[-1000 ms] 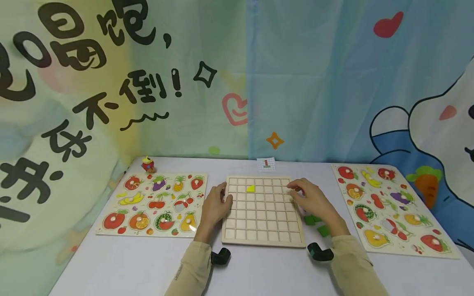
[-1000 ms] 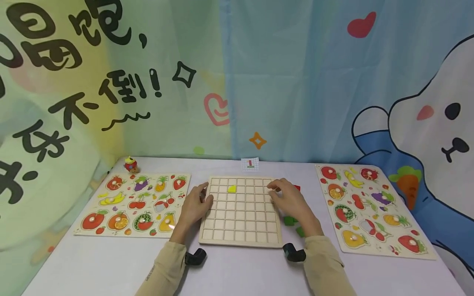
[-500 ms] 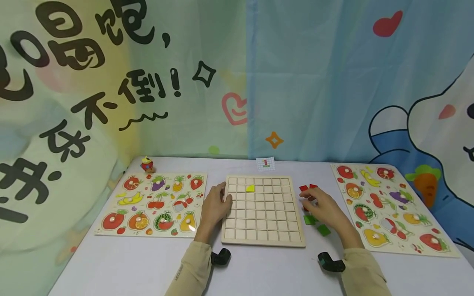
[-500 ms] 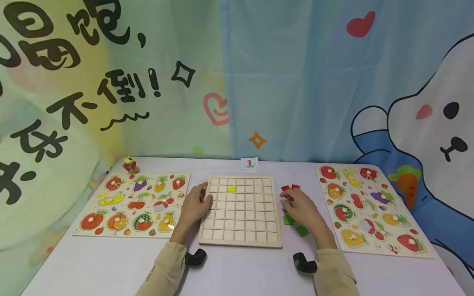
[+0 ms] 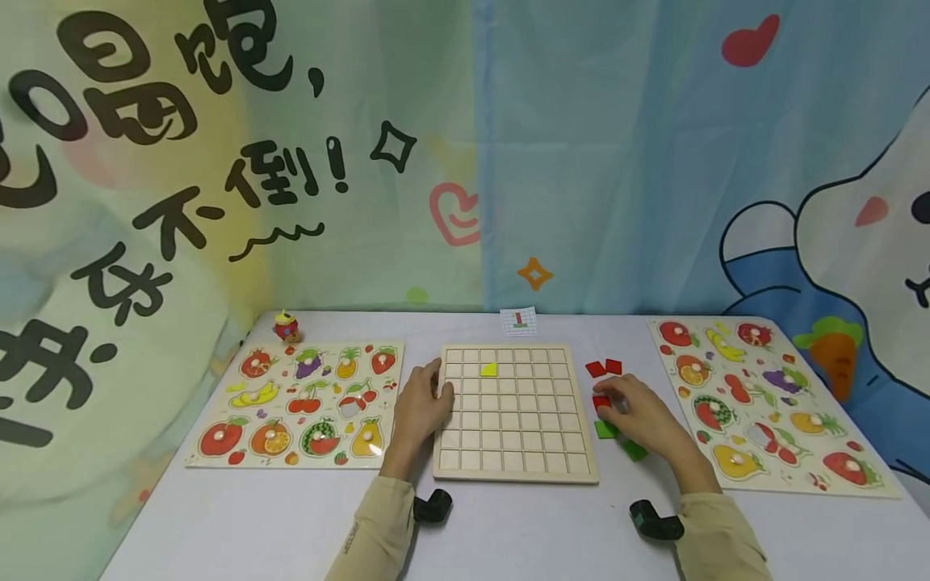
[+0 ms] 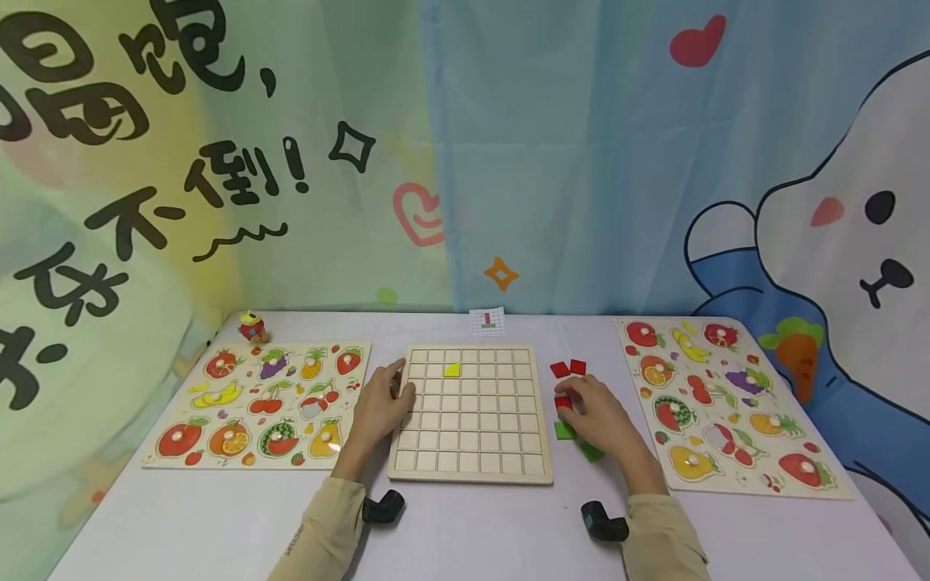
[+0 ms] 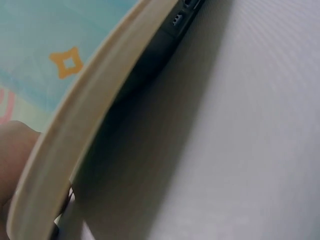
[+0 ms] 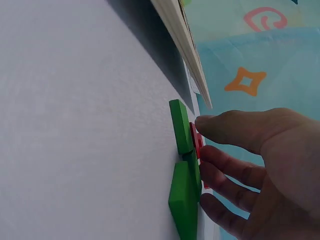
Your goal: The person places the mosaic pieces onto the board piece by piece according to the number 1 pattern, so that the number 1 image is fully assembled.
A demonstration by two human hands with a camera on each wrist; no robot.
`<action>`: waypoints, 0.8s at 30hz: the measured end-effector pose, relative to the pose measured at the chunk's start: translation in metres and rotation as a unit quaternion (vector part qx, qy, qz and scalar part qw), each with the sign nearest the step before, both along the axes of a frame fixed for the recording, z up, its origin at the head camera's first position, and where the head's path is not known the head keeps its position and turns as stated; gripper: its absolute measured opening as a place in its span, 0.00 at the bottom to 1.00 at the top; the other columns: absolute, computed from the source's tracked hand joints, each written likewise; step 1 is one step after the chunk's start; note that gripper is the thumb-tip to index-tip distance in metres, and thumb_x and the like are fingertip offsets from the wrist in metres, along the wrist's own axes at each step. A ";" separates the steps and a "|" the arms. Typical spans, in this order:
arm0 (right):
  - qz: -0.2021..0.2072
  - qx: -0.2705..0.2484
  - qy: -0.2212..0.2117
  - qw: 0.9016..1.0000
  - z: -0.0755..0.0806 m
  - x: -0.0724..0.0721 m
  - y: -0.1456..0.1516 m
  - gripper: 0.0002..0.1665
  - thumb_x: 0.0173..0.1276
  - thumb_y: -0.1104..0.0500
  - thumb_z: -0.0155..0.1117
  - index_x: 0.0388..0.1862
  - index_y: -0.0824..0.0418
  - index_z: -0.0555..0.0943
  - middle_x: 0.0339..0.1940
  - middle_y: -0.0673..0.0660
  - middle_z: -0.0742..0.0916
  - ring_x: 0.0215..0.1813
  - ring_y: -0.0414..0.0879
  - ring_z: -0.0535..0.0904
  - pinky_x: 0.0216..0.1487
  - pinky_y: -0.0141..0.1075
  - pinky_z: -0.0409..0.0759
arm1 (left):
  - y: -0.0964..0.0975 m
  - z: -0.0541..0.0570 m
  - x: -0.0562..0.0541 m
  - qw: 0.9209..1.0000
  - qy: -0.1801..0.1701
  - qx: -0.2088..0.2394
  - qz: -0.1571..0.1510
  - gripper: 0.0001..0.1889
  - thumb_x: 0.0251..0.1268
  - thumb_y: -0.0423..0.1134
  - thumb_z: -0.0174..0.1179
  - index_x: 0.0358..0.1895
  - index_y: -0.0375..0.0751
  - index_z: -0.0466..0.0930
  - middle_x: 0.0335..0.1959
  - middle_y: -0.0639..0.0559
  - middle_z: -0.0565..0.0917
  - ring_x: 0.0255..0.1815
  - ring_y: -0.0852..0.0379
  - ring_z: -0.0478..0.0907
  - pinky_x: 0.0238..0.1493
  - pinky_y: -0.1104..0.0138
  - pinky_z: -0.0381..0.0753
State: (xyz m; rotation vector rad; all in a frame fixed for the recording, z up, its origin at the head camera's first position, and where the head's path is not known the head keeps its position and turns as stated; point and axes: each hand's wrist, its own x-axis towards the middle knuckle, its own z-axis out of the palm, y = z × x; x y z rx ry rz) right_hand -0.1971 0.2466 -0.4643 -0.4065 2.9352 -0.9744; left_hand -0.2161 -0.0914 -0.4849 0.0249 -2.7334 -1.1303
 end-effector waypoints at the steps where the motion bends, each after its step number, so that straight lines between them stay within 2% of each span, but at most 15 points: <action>1: 0.000 0.003 0.003 1.000 -0.001 0.000 0.000 0.18 0.63 0.61 0.63 0.52 0.62 0.77 0.47 0.60 0.79 0.49 0.54 0.75 0.52 0.53 0.72 | 0.000 0.000 0.000 1.000 -0.001 -0.001 0.000 0.25 0.61 0.42 0.56 0.63 0.39 0.72 0.33 0.48 0.75 0.24 0.59 0.65 0.23 0.67 0.62; 8: -0.031 0.031 0.014 0.999 -0.005 -0.001 -0.003 0.18 0.61 0.58 0.65 0.49 0.63 0.79 0.43 0.60 0.79 0.46 0.53 0.73 0.47 0.48 0.71 | -0.001 0.000 0.000 1.000 0.001 -0.006 -0.005 0.26 0.62 0.43 0.55 0.64 0.39 0.71 0.33 0.47 0.74 0.24 0.57 0.65 0.24 0.67 0.62; 15: -0.043 0.047 0.009 0.998 -0.004 -0.001 -0.006 0.17 0.60 0.58 0.66 0.47 0.62 0.79 0.41 0.60 0.79 0.45 0.53 0.73 0.45 0.49 0.70 | -0.004 0.001 0.001 0.999 -0.008 -0.032 -0.023 0.28 0.62 0.44 0.55 0.65 0.38 0.70 0.37 0.45 0.76 0.23 0.58 0.65 0.23 0.67 0.62; 19: -0.051 0.048 0.007 0.998 -0.005 -0.002 -0.006 0.18 0.61 0.59 0.65 0.49 0.64 0.79 0.41 0.61 0.79 0.44 0.53 0.73 0.46 0.50 0.71 | -0.005 0.004 0.001 0.998 -0.011 -0.048 -0.030 0.28 0.62 0.46 0.54 0.65 0.39 0.70 0.41 0.43 0.77 0.22 0.57 0.65 0.21 0.67 0.62; 24: -0.065 0.051 0.003 0.997 -0.005 -0.003 -0.005 0.21 0.61 0.59 0.64 0.52 0.66 0.77 0.40 0.62 0.79 0.43 0.53 0.72 0.45 0.49 0.72 | -0.005 0.005 0.002 0.999 -0.007 -0.036 -0.032 0.28 0.62 0.45 0.55 0.65 0.37 0.70 0.44 0.41 0.78 0.23 0.56 0.66 0.22 0.66 0.63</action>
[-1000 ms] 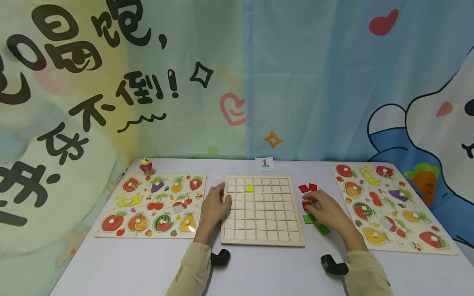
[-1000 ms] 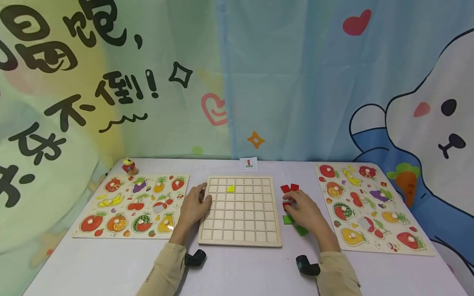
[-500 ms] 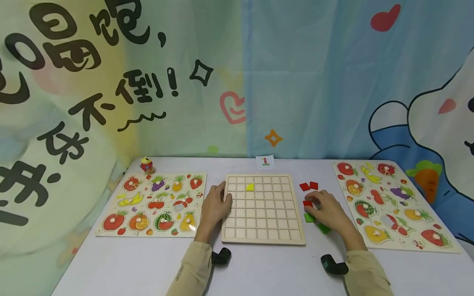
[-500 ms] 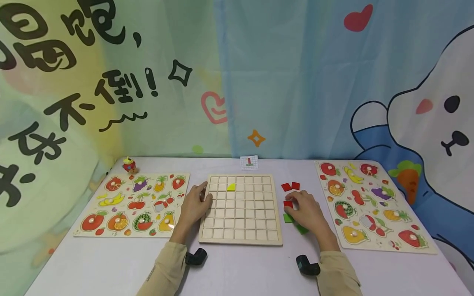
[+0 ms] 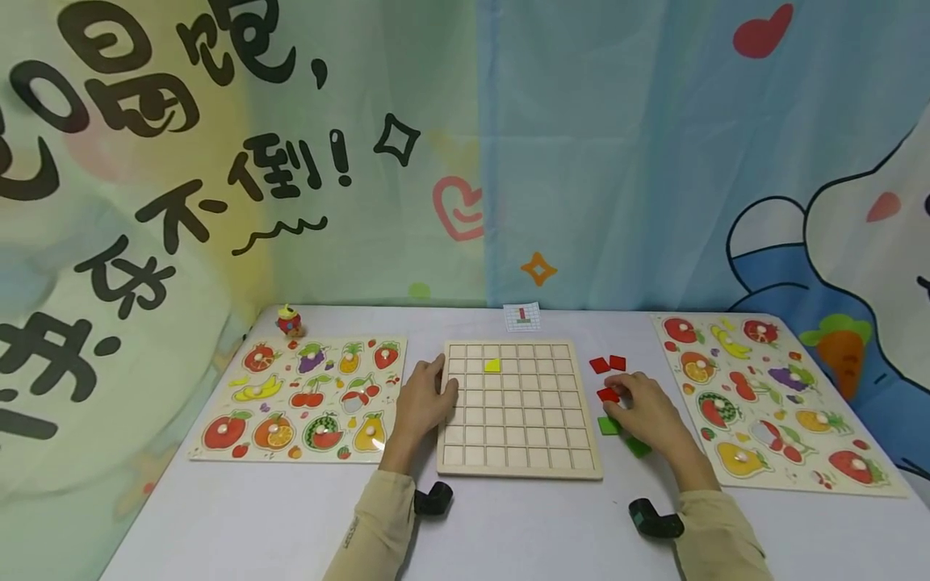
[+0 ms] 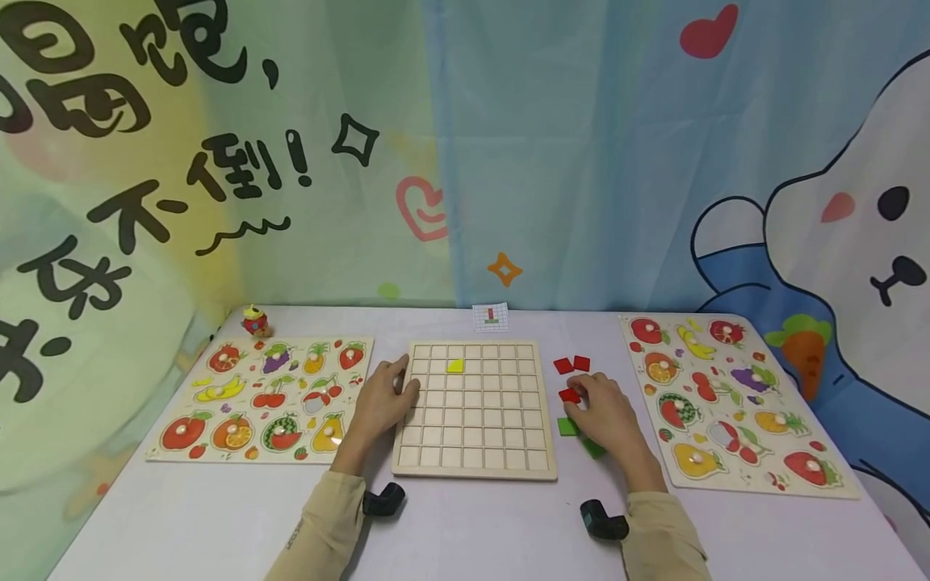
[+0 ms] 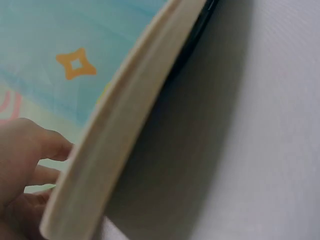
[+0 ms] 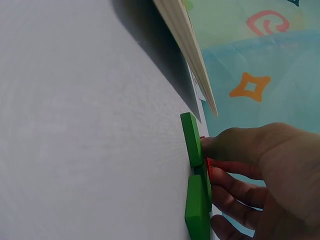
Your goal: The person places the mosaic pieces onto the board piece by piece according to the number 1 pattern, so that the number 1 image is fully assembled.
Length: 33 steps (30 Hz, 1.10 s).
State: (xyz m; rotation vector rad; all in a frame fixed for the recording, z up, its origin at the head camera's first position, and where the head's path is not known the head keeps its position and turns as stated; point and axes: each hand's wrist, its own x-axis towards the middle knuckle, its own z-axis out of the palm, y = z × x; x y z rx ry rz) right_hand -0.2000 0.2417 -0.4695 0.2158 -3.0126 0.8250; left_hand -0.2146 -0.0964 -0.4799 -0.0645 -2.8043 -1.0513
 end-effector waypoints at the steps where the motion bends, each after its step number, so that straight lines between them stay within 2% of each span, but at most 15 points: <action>1: -0.002 0.002 0.000 1.000 0.000 0.000 0.000 0.21 0.61 0.58 0.64 0.52 0.66 0.78 0.40 0.62 0.79 0.43 0.52 0.72 0.45 0.48 0.72 | 0.000 0.000 0.000 1.000 0.002 0.005 -0.001 0.28 0.62 0.45 0.55 0.65 0.36 0.70 0.44 0.40 0.79 0.23 0.56 0.66 0.23 0.66 0.63; 5: -0.003 0.008 0.000 1.000 0.000 0.000 0.000 0.21 0.61 0.58 0.64 0.51 0.66 0.79 0.40 0.62 0.79 0.42 0.52 0.71 0.44 0.48 0.72 | 0.000 0.000 0.000 1.000 0.005 0.016 -0.001 0.28 0.62 0.44 0.56 0.64 0.35 0.70 0.46 0.39 0.79 0.24 0.56 0.66 0.23 0.66 0.64; 12: -0.008 -0.004 -0.003 1.000 0.001 0.000 -0.002 0.19 0.61 0.60 0.63 0.51 0.66 0.78 0.45 0.65 0.79 0.47 0.56 0.72 0.51 0.54 0.72 | 0.001 0.000 0.000 1.000 0.010 0.024 0.005 0.27 0.62 0.43 0.56 0.64 0.36 0.71 0.46 0.39 0.79 0.23 0.56 0.65 0.22 0.66 0.62; 18: -0.010 -0.011 0.005 1.000 0.002 -0.001 -0.001 0.22 0.61 0.61 0.61 0.54 0.67 0.76 0.46 0.66 0.78 0.48 0.57 0.73 0.51 0.55 0.71 | 0.006 -0.002 -0.002 0.999 0.015 0.050 0.009 0.26 0.61 0.42 0.57 0.63 0.36 0.72 0.41 0.42 0.80 0.21 0.58 0.63 0.20 0.67 0.61; 23: -0.026 0.001 -0.012 1.000 0.003 0.001 -0.001 0.26 0.61 0.56 0.63 0.55 0.69 0.75 0.41 0.64 0.77 0.42 0.54 0.70 0.43 0.47 0.72 | 0.009 -0.006 -0.002 0.998 0.016 0.055 0.020 0.26 0.61 0.42 0.57 0.62 0.37 0.73 0.39 0.45 0.79 0.19 0.59 0.62 0.19 0.67 0.61; 27: -0.044 0.014 -0.015 0.999 0.003 0.001 -0.001 0.24 0.61 0.53 0.65 0.50 0.68 0.77 0.34 0.60 0.75 0.37 0.51 0.68 0.35 0.39 0.66 | 0.011 -0.007 -0.002 0.998 0.012 0.055 0.030 0.26 0.61 0.42 0.57 0.62 0.38 0.73 0.39 0.46 0.79 0.19 0.59 0.63 0.19 0.66 0.61; 33: -0.055 0.017 0.003 0.998 0.003 0.002 0.000 0.21 0.60 0.55 0.65 0.46 0.68 0.79 0.31 0.59 0.77 0.34 0.49 0.70 0.32 0.37 0.64 | 0.012 -0.009 -0.001 0.998 0.007 0.054 0.037 0.25 0.61 0.43 0.57 0.62 0.39 0.73 0.41 0.46 0.79 0.20 0.58 0.63 0.20 0.66 0.62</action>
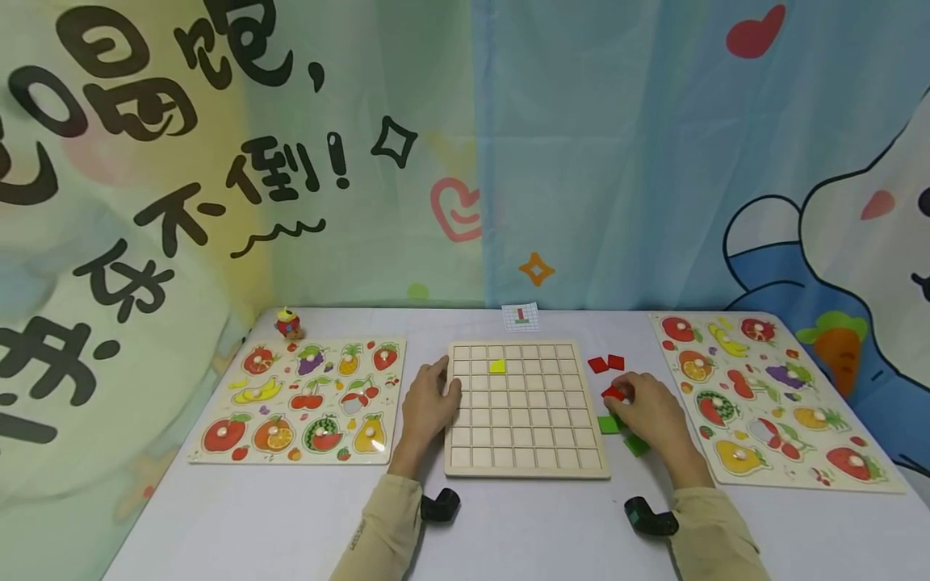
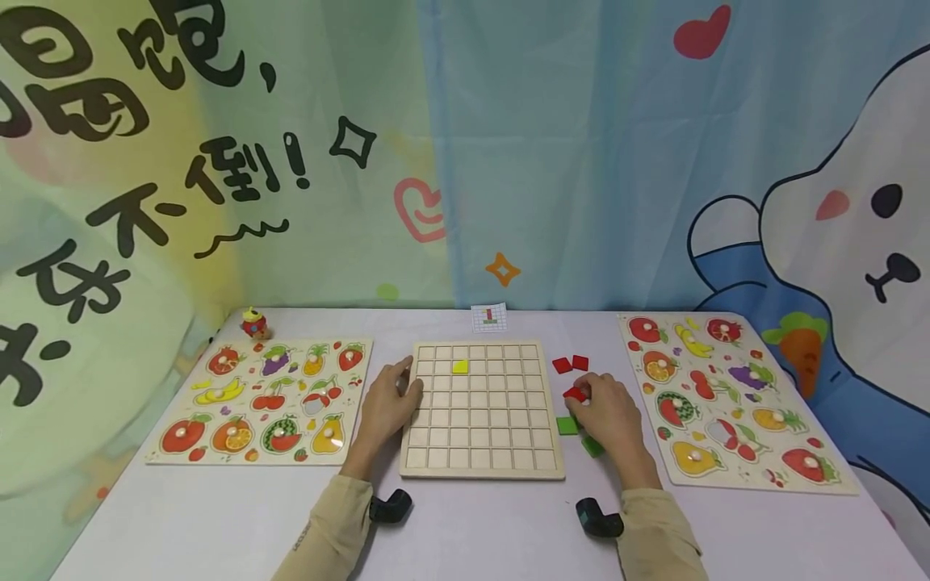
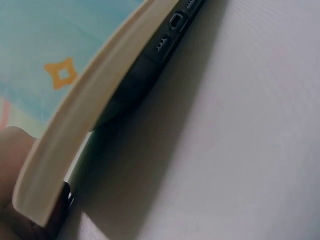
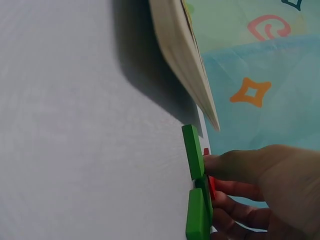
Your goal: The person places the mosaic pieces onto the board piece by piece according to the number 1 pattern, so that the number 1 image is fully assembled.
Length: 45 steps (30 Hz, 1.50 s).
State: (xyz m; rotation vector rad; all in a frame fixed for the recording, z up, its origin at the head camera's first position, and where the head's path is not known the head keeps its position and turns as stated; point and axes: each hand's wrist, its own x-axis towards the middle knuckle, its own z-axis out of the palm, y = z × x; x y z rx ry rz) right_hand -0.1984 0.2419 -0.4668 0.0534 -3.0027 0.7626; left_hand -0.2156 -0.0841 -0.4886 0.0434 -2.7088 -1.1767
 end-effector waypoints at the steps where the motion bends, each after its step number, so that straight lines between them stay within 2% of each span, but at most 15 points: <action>1: -0.001 0.000 0.002 1.000 0.000 -0.001 0.001 0.20 0.60 0.55 0.65 0.47 0.68 0.79 0.32 0.60 0.77 0.34 0.49 0.70 0.32 0.37 0.65 | 0.001 0.000 0.000 1.000 0.001 -0.001 0.001 0.25 0.61 0.43 0.57 0.62 0.40 0.73 0.41 0.46 0.79 0.21 0.58 0.63 0.21 0.66 0.62; 6: -0.006 -0.030 0.007 1.000 0.000 -0.001 -0.001 0.22 0.63 0.54 0.62 0.51 0.67 0.78 0.37 0.61 0.79 0.38 0.51 0.72 0.37 0.40 0.70 | 0.003 0.002 0.001 1.000 0.007 -0.002 0.013 0.24 0.60 0.42 0.57 0.61 0.40 0.74 0.39 0.47 0.79 0.22 0.58 0.64 0.22 0.66 0.63; 11: -0.007 -0.076 0.035 0.997 0.001 0.001 -0.007 0.22 0.63 0.55 0.61 0.52 0.66 0.77 0.42 0.62 0.80 0.44 0.54 0.76 0.43 0.46 0.73 | 0.005 -0.002 0.005 0.999 0.029 0.004 0.027 0.22 0.58 0.40 0.56 0.58 0.39 0.77 0.36 0.48 0.79 0.22 0.59 0.64 0.22 0.66 0.63; 15: -0.002 -0.089 0.069 0.994 0.001 0.000 -0.013 0.21 0.63 0.57 0.62 0.53 0.64 0.78 0.43 0.61 0.81 0.45 0.54 0.77 0.41 0.42 0.73 | 0.005 -0.005 0.006 0.999 0.036 0.010 0.029 0.22 0.58 0.40 0.56 0.57 0.40 0.78 0.35 0.49 0.79 0.21 0.59 0.62 0.22 0.67 0.62; 19: 0.022 -0.104 0.089 0.990 0.003 -0.003 -0.021 0.20 0.62 0.57 0.64 0.52 0.63 0.78 0.43 0.60 0.81 0.44 0.54 0.77 0.39 0.40 0.73 | 0.003 -0.009 0.006 0.999 0.033 0.008 0.035 0.21 0.59 0.41 0.56 0.57 0.42 0.78 0.35 0.50 0.79 0.20 0.60 0.62 0.21 0.67 0.62; 29: 0.072 -0.111 0.088 0.987 0.017 -0.016 -0.042 0.19 0.63 0.56 0.64 0.51 0.62 0.80 0.43 0.59 0.81 0.45 0.54 0.78 0.44 0.47 0.76 | 0.003 -0.008 0.004 0.999 0.040 0.007 0.035 0.21 0.58 0.41 0.57 0.56 0.41 0.78 0.35 0.49 0.79 0.20 0.60 0.63 0.21 0.67 0.63; 37: 0.108 -0.114 0.076 0.985 0.023 -0.025 -0.060 0.19 0.62 0.57 0.65 0.51 0.62 0.80 0.44 0.57 0.82 0.45 0.51 0.78 0.39 0.38 0.74 | 0.004 -0.007 0.001 0.998 0.049 0.006 0.037 0.21 0.58 0.41 0.58 0.56 0.41 0.79 0.34 0.50 0.79 0.22 0.59 0.65 0.23 0.66 0.65; 45: 0.145 -0.116 0.067 0.980 0.025 -0.031 -0.077 0.19 0.63 0.57 0.65 0.52 0.61 0.80 0.44 0.56 0.82 0.45 0.50 0.79 0.40 0.38 0.74 | 0.004 -0.008 0.001 0.998 0.049 0.006 0.039 0.21 0.58 0.41 0.58 0.56 0.41 0.78 0.34 0.50 0.79 0.23 0.59 0.66 0.24 0.66 0.65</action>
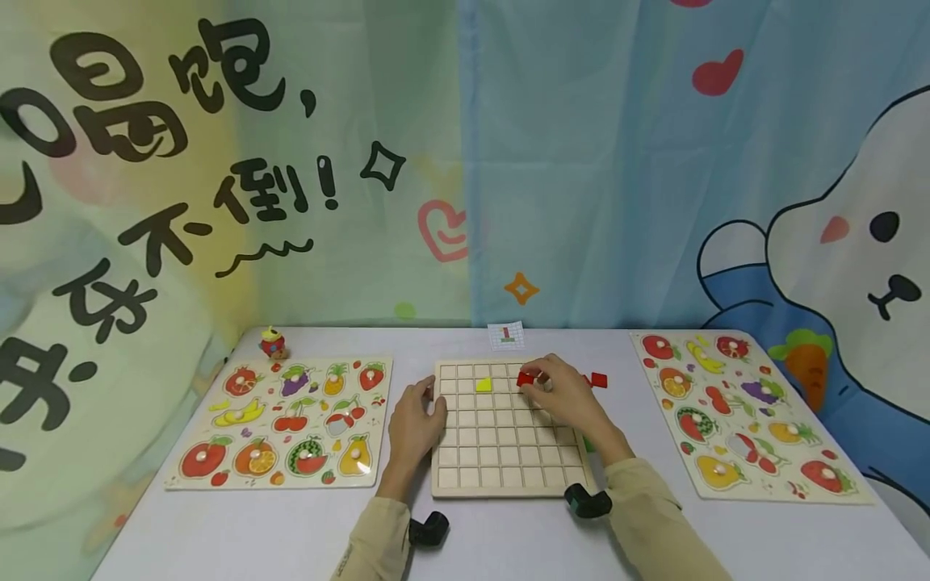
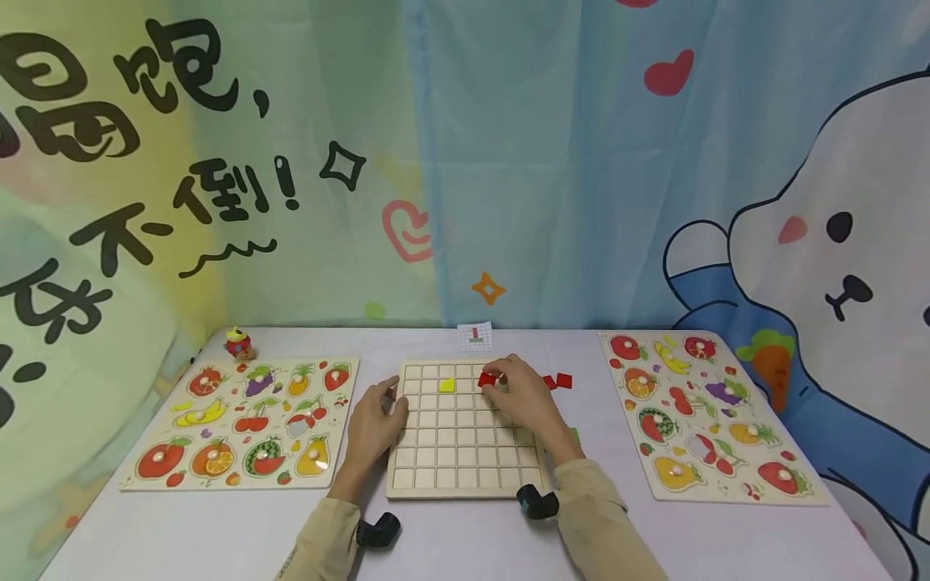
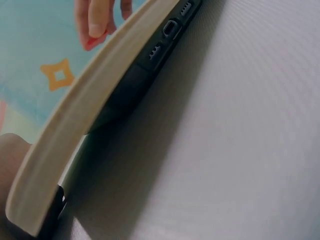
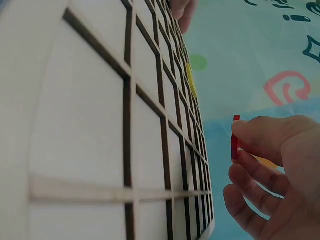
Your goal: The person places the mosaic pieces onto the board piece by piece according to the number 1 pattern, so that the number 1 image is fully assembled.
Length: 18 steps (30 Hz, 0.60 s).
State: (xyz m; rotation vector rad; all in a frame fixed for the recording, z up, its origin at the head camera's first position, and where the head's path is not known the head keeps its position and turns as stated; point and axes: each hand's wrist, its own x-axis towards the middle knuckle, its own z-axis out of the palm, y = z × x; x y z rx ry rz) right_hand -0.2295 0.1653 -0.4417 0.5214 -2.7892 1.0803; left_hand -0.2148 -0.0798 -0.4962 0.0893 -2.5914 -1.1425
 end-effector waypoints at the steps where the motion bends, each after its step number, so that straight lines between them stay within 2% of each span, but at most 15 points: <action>1: 0.004 0.004 -0.001 1.000 0.000 -0.001 -0.001 0.19 0.63 0.57 0.65 0.52 0.61 0.80 0.44 0.56 0.82 0.45 0.50 0.79 0.40 0.38 0.75 | 0.000 0.000 0.000 1.000 -0.001 0.001 0.001 0.21 0.58 0.41 0.58 0.56 0.41 0.79 0.34 0.50 0.79 0.24 0.58 0.67 0.24 0.66 0.66; 11: 0.026 0.027 -0.032 0.999 -0.001 -0.008 -0.013 0.18 0.64 0.57 0.63 0.52 0.60 0.80 0.46 0.55 0.81 0.47 0.49 0.78 0.48 0.45 0.76 | -0.001 0.000 0.001 1.000 -0.004 0.008 0.004 0.21 0.58 0.41 0.58 0.56 0.42 0.79 0.34 0.50 0.79 0.24 0.58 0.67 0.25 0.66 0.66; 18: 0.025 0.064 -0.036 0.997 -0.005 -0.018 -0.022 0.15 0.64 0.55 0.63 0.50 0.55 0.81 0.44 0.50 0.81 0.44 0.44 0.76 0.46 0.41 0.74 | -0.001 -0.001 -0.001 1.000 -0.001 0.008 -0.001 0.21 0.57 0.41 0.58 0.56 0.41 0.79 0.34 0.51 0.79 0.23 0.59 0.67 0.25 0.66 0.66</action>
